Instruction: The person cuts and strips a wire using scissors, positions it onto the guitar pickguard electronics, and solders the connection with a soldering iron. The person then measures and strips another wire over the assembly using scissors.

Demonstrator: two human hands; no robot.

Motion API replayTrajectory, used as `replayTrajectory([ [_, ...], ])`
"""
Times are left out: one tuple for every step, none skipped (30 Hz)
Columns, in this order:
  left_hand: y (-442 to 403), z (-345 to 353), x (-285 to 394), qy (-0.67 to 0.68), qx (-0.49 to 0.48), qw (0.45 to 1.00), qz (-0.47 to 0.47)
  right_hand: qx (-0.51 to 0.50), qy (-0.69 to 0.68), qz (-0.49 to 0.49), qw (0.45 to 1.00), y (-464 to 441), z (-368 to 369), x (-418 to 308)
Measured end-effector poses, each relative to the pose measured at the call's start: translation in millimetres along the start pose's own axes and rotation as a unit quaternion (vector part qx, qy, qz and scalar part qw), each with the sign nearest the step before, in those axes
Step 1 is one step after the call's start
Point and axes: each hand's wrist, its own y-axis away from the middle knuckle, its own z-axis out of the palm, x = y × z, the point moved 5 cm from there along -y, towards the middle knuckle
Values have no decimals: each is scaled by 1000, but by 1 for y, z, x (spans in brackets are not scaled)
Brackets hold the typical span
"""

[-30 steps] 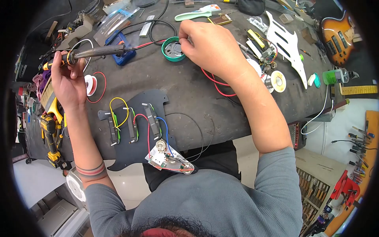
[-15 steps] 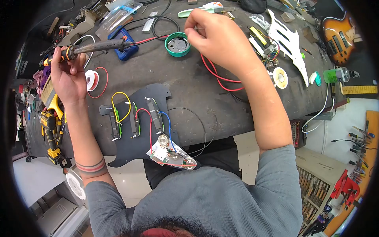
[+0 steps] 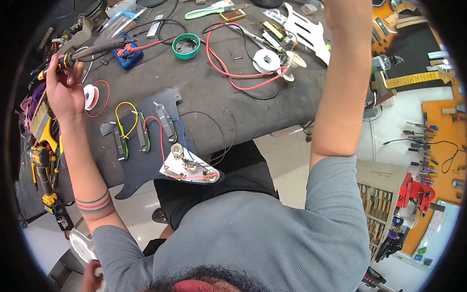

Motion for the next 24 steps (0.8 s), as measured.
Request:
replayTrajectory([
  [0, 0, -1, -3, 18, 1000, 4, 13, 2, -21, 1000, 3, -1, -13],
  [1, 2, 0, -1, 21, 1000, 8, 25, 2, -42, 999, 3, -2, -24],
  [2, 5, 0, 0, 24, 1000, 10, 49, 16, -31, 998, -2, -10, -30],
  [2, 6, 0, 2, 27, 1000, 12, 56, 27, -49, 997, -3, -9, -42],
  [1, 5, 0, 5, 21, 1000, 11, 64, 37, -66, 995, -3, -7, -55],
  [1, 5, 0, 6, 28, 1000, 11, 71, 46, -82, 993, -3, -6, -63],
  [2, 7, 1, 6, 35, 999, 10, -97, -198, 7, 975, -67, -80, -11],
  [3, 9, 1, 7, 41, 999, 10, -209, -388, 161, 883, -124, -153, 40],
  [4, 12, 2, 3, 61, 998, 13, -109, -341, 113, 927, -115, -152, 27],
  [3, 10, 2, 10, 43, 999, 10, -71, -219, 10, 973, -79, -100, -13],
  [1, 5, 2, 18, 26, 999, 8, -1, -54, -82, 995, -40, -47, -55],
  [0, 3, 1, 25, 8, 1000, 6, 90, 94, -145, 981, 2, 6, -96],
  [-1, 3, 2, 28, 7, 1000, 7, 94, 84, -146, 981, 1, 6, -93],
  [-1, 4, 2, 30, 6, 1000, 8, 98, 74, -146, 982, 0, 6, -89],
  [-1, 4, 3, 31, 6, 999, 9, 96, 71, -153, 981, -1, 2, -84],
  [-1, 5, 3, 31, 12, 999, 9, 93, 68, -160, 980, -3, -3, -79],
  [0, 5, 4, 30, 18, 999, 8, 91, 65, -166, 980, -4, -6, -75],
  [0, 5, 3, 30, 24, 999, 7, 62, 54, -175, 981, -5, -5, -75],
  [-1, 7, 4, 30, 21, 999, 3, 34, 44, -185, 981, -7, -2, -80],
  [0, 9, 3, 25, 30, 999, 4, 25, 43, -190, 980, -12, 1, -85],
  [2, 12, 2, 20, 40, 999, 6, 17, 42, -196, 980, -17, 4, -91],
  [3, 14, 3, 16, 50, 999, 9, 29, 49, -199, 978, -26, 14, -94],
  [2, 13, 3, 18, 41, 999, 8, 40, 55, -201, 977, -36, 21, -97],
  [1, 11, 2, 21, 33, 999, 8, 50, 71, -222, 971, -47, 27, -100],
])
